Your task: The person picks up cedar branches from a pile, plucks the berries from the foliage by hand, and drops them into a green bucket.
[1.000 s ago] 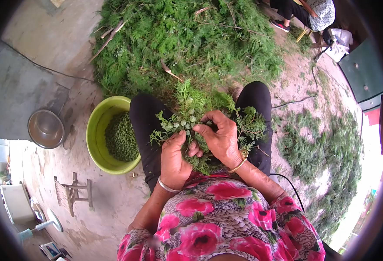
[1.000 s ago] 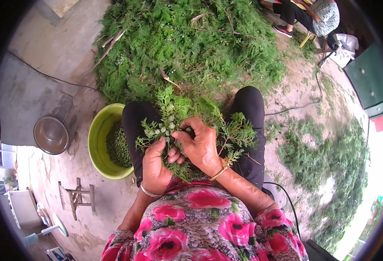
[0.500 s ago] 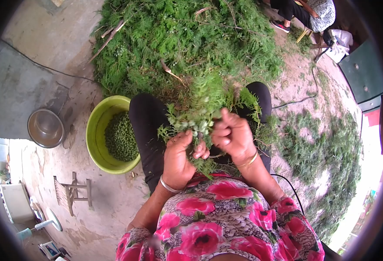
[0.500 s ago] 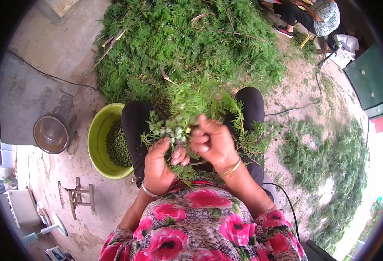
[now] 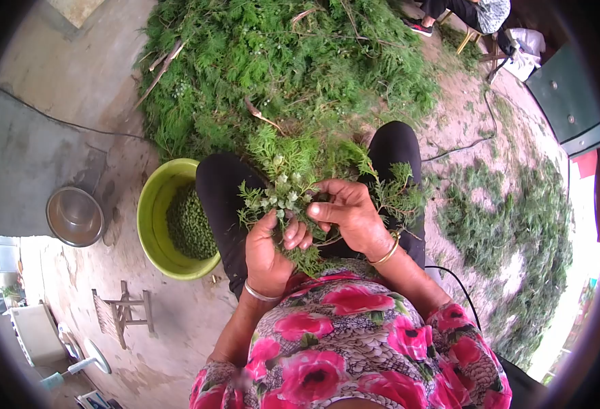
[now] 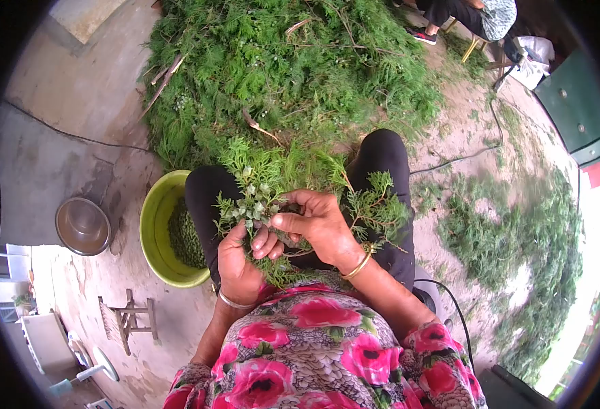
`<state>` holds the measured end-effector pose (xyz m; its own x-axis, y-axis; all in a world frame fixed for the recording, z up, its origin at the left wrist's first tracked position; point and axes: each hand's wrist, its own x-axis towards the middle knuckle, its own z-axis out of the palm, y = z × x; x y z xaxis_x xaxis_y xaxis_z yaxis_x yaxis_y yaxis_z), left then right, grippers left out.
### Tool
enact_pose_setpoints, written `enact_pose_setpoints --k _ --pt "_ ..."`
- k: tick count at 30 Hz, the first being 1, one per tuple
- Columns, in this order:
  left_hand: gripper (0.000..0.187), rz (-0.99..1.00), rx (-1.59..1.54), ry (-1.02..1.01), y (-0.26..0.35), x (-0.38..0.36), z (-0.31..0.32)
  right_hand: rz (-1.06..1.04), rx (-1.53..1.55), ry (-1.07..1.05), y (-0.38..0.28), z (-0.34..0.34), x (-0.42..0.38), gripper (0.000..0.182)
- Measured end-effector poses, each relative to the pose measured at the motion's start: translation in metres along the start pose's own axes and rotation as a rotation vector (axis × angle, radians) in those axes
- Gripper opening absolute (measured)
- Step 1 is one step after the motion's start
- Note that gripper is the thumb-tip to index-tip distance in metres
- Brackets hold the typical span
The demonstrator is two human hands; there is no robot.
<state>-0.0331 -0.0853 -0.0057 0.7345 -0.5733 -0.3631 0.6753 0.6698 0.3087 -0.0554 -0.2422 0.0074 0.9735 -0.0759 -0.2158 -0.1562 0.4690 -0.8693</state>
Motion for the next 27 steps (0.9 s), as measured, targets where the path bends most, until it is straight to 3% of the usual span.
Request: enact_pose_setpoints --k 3,5,8,11,12,16,17,19,20,27 --pt "0.027 -0.014 0.012 0.014 -0.002 -0.002 0.006 -0.135 -0.225 0.055 0.002 0.005 0.003 0.009" --pt "0.026 -0.007 0.037 0.013 0.000 -0.004 0.006 -0.112 -0.180 0.114 -0.001 0.008 0.004 0.008" --pt "0.023 -0.017 0.051 -0.059 -0.003 -0.008 0.006 0.009 0.119 0.207 -0.003 0.009 0.007 0.017" --pt "0.024 0.026 0.021 -0.064 -0.002 -0.011 0.002 0.044 0.508 0.354 -0.013 -0.009 0.016 0.009" --pt "0.022 0.013 -0.016 -0.043 -0.001 -0.010 -0.001 -0.009 0.463 0.215 -0.014 -0.017 0.015 0.004" --pt "0.021 0.058 -0.013 0.089 -0.004 -0.006 0.001 0.012 0.246 0.141 -0.026 -0.003 -0.005 0.008" --pt "0.021 0.062 -0.015 0.089 -0.004 -0.005 0.001 0.014 0.243 0.138 -0.023 0.001 -0.007 0.008" --pt "0.019 0.076 0.031 0.126 -0.006 -0.004 0.001 -0.078 -0.061 0.159 -0.015 0.011 -0.009 0.013" --pt "0.019 0.077 0.030 0.126 -0.007 -0.004 0.003 -0.115 -0.196 0.159 -0.011 0.014 -0.005 0.023" --pt "0.015 0.155 0.209 0.168 -0.010 -0.006 0.011 -0.020 -0.375 0.158 -0.022 0.034 0.002 0.023"
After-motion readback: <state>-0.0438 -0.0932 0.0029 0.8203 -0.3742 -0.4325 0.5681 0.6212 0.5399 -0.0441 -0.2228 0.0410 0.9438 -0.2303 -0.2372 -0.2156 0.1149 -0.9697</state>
